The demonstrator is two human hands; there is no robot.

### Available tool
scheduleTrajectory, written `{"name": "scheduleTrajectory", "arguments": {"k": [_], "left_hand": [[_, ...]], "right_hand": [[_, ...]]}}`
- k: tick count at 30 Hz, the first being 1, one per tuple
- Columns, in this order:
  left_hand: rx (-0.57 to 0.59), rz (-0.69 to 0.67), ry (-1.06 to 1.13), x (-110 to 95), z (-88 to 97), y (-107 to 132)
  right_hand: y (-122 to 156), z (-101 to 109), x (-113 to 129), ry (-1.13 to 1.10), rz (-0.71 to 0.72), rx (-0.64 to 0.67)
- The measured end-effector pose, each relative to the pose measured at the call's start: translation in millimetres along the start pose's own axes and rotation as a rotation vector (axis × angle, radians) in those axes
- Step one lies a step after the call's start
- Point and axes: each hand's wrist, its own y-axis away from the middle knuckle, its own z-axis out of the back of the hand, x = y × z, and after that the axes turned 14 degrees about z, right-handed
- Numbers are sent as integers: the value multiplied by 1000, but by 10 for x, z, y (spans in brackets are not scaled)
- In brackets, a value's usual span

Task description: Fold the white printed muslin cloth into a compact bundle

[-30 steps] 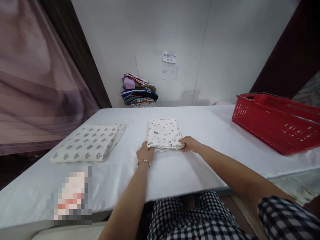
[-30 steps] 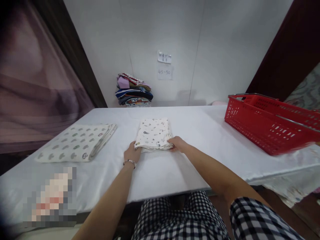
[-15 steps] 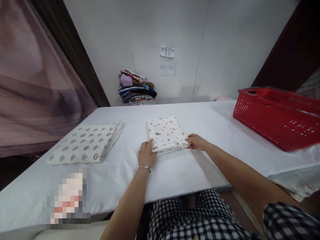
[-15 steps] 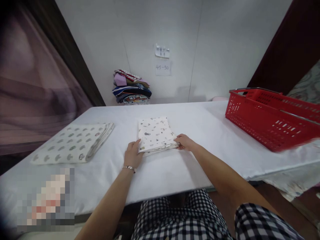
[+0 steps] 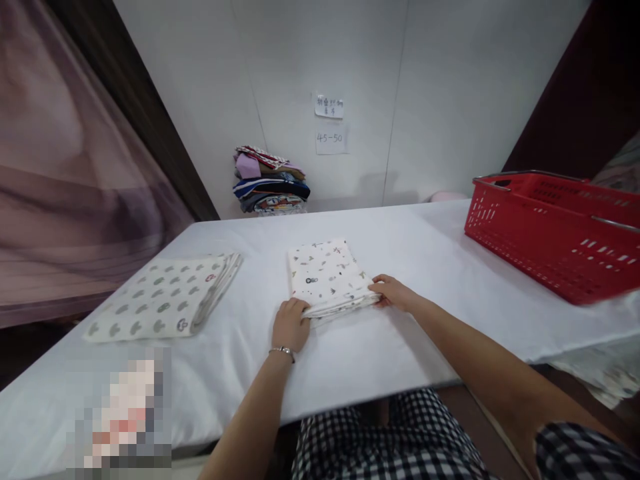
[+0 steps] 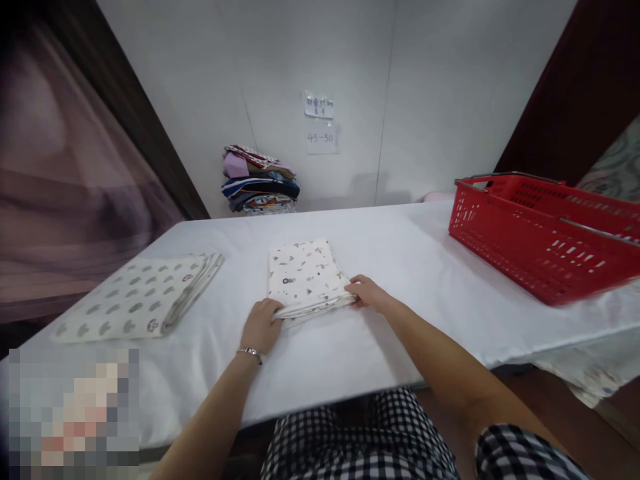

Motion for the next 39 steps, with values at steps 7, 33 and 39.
{"name": "scheduleTrajectory", "arguments": {"k": [7,33,39], "left_hand": [[-61,-65,-121,-50,48,26],[-131,-239,-313,-824,-161,22],[-49,-197,-322,-842,-173,-10]], "right_hand": [[74,17,22,-80,49,9],[161,-93,180,-25,54,-34],[215,-74,149,-57,48,-6]]}}
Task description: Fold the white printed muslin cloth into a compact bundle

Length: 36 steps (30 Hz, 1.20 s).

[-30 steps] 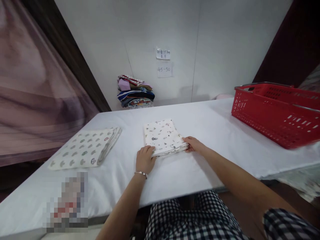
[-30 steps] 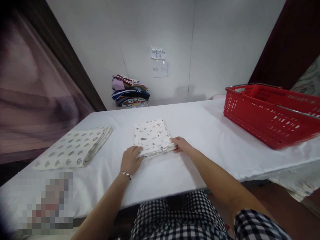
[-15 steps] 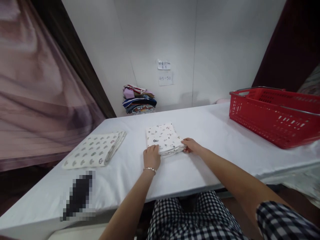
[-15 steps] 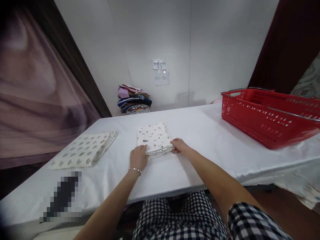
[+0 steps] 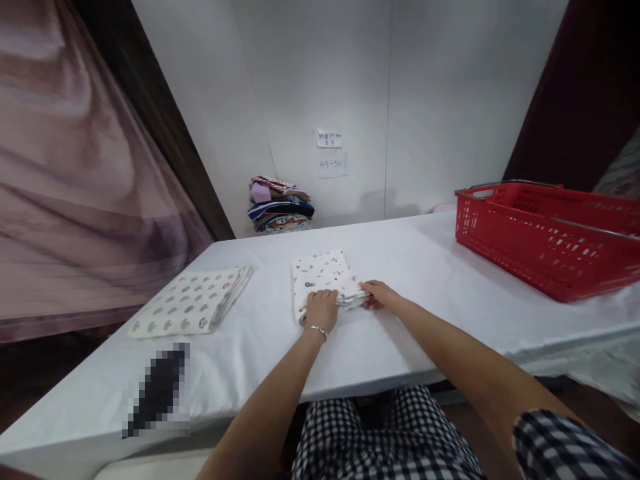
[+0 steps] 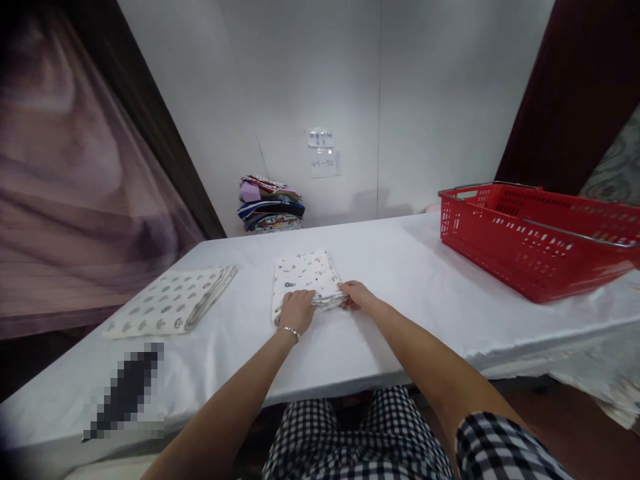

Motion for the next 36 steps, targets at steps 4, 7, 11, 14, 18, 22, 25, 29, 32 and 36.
{"name": "scheduleTrajectory", "arguments": {"k": [4,7,11,14,18,22,25,29,32,36], "left_hand": [[59,66,25,63,42,-6],[84,46,2,49,47,-15],[28,-48,-18,-54,19,-22],[-1,-88,-5,-158,-1,-49],[11,-86,5,-285,-10,-125],[33,-71,13,-356,-16,-183],[75,-47,15,-363,-17,-201],[145,-12,49,-333,3,-242],[181,44,89,-311,42,-285],[198,103,104,-309,98,-313]], "right_hand": [[44,30,-45,-50,32,52],[77,50,-86,-100,76,76],[94,65,-150,-153,131,74],[103,65,-179,-167,158,54],[131,53,-170,-169,187,23],[142,40,-162,-177,183,-11],[132,37,-182,-179,203,-14],[113,39,-218,-147,224,-33],[95,41,-241,-138,213,-45],[78,47,-258,-141,210,-44]]}}
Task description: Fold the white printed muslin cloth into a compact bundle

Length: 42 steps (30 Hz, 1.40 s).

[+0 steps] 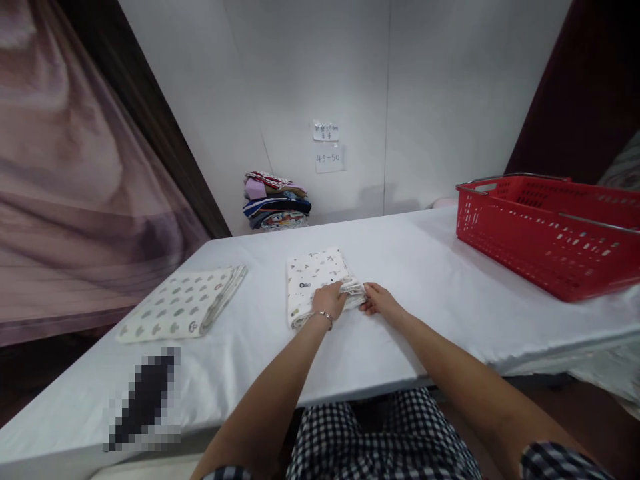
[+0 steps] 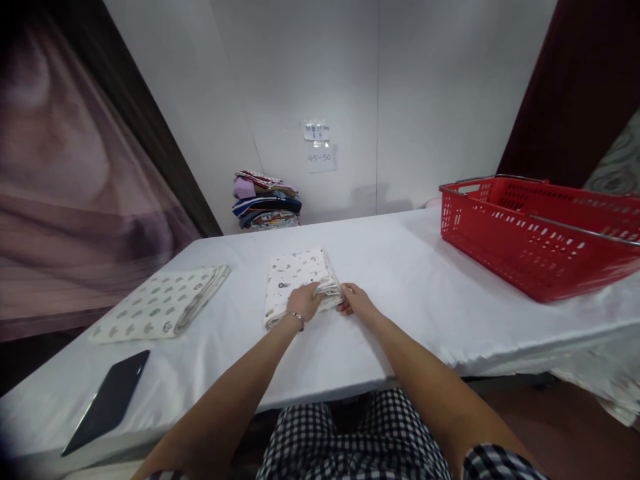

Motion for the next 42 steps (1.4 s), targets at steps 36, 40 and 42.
{"name": "scheduleTrajectory", "arguments": {"k": [36,40,42], "left_hand": [[52,96,81,-70,-34,19],[14,70,79,-142,-4,45],[-11,37,72,-192,3,39]], "right_hand": [[-13,-6,-183,174,177,-139],[-19,-12,-259,282,349,-268],[-23,-8,-278,308,401,-291]]}}
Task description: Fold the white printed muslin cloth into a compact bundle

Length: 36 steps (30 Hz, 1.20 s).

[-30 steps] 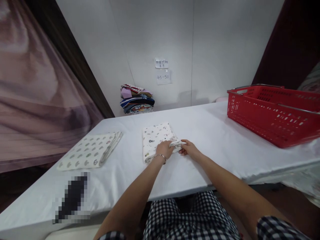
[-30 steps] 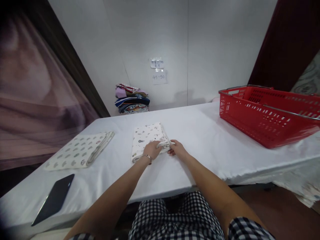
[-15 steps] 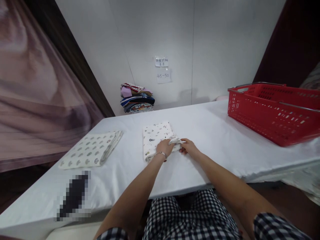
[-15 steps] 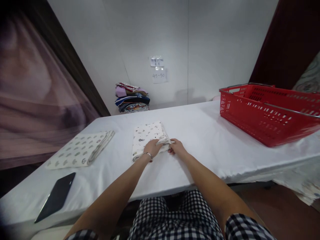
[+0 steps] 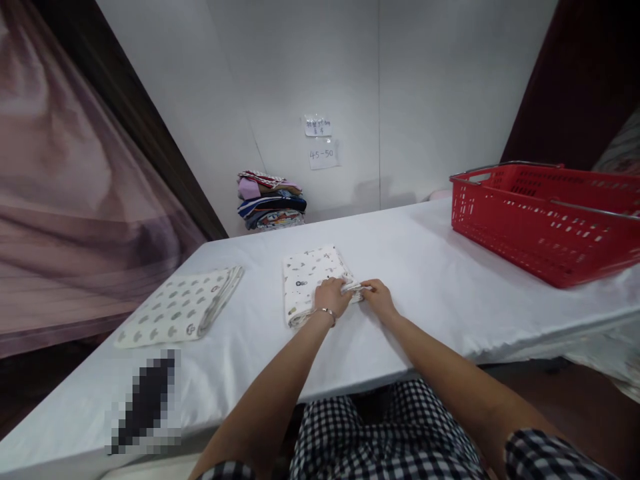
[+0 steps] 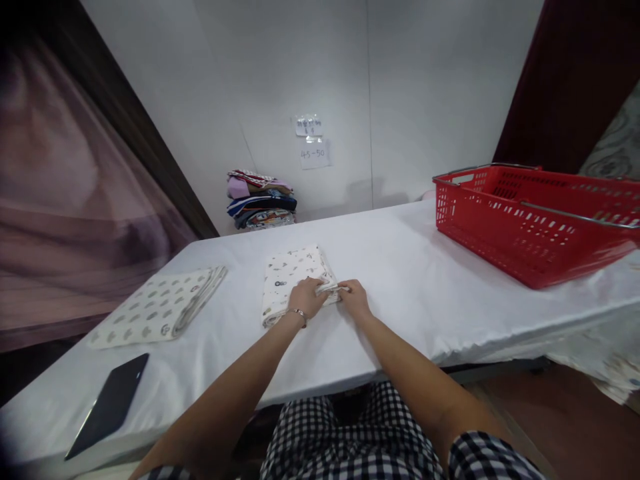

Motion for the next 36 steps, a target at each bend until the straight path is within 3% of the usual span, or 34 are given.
{"name": "scheduleTrajectory", "arguments": {"k": [10,16,21,29,36], "left_hand": [[-91,-80,-75,-65,-61,-18],[-39,-69,-82,-68,-136,31],[-38,-163,-141,-79,-158,66],[-92,-321,-206,-28,-209,79],[-139,-269,-191,20,-181,134]], "right_hand": [[3,0,37,-158,-81,108],[-22,11,21,-232,-85,139],[-38,49,67,-376,-184,142],[-75,-8,159,-148,-187,143],[-289,-59,312,-10,-278,194]]}}
